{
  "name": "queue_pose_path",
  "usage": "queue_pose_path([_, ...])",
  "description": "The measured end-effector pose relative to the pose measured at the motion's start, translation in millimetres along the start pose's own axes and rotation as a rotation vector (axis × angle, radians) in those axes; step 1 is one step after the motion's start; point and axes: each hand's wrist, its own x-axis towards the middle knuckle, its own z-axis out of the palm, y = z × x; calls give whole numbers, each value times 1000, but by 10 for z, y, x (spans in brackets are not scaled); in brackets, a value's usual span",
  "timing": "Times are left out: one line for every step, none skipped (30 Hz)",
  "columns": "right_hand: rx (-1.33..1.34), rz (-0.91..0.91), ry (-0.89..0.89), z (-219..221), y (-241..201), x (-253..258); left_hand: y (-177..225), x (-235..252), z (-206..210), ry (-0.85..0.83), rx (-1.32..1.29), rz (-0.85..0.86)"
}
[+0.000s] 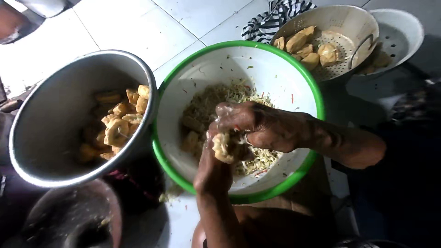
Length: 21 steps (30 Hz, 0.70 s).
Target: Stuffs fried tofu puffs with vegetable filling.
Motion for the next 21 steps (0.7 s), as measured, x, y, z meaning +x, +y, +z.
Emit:
queue_pose_path([-26,0,5,-15,-1,14,19,15,7,-28,3,-30])
queue_pose_path([-56,8,25,-31,-16,16,29,26,4,-41,-21,-48])
queue_pose_path([-77,29,55,-46,-42,12,35,30,7,-32,-48,-56])
queue_pose_path([-105,60,87,-64,-69,-1,40,25,15,-5,-74,-57])
queue_pose_path([-126,94,119,-78,-83,-14,49,20,39,38,-95,-58])
queue_pose_path([-137,124,149,-86,-80,-27,61,19,73,95,-89,-60])
queue_pose_path([-144,152,174,-85,-66,-44,68,28,110,155,-77,-59])
queue_pose_path([-144,179,195,-69,-54,-61,66,40,128,193,-74,-51])
queue_pose_path([-133,214,199,-44,-56,-80,58,51,118,194,-83,-33])
queue_pose_path([-129,248,191,-7,-68,-99,47,55,102,182,-94,-16])
queue_pose_path([-132,283,173,41,-95,-115,35,60,95,175,-104,1])
queue_pose_path([-154,320,135,90,-133,-127,25,63,89,161,-110,19])
queue_pose_path([-195,348,102,151,-168,-131,18,64,82,143,-116,35])
queue_pose_path([-252,373,69,211,-196,-130,11,62,80,138,-125,48])
queue_pose_path([-305,378,56,265,-207,-129,10,59,88,139,-127,47])
queue_pose_path([-373,354,71,314,-186,-124,13,56,89,129,-135,39])
queue_pose_path([-426,331,79,339,-166,-116,21,56,96,127,-146,24])
queue_pose_path([-450,318,67,343,-156,-108,31,56,103,126,-159,14])
queue_pose_path([-460,298,60,344,-142,-97,39,55,112,133,-164,9])
queue_pose_path([-449,287,46,337,-140,-77,46,55,126,156,-167,3])
queue_pose_path([-432,297,25,328,-155,-58,50,53,136,179,-164,-1])
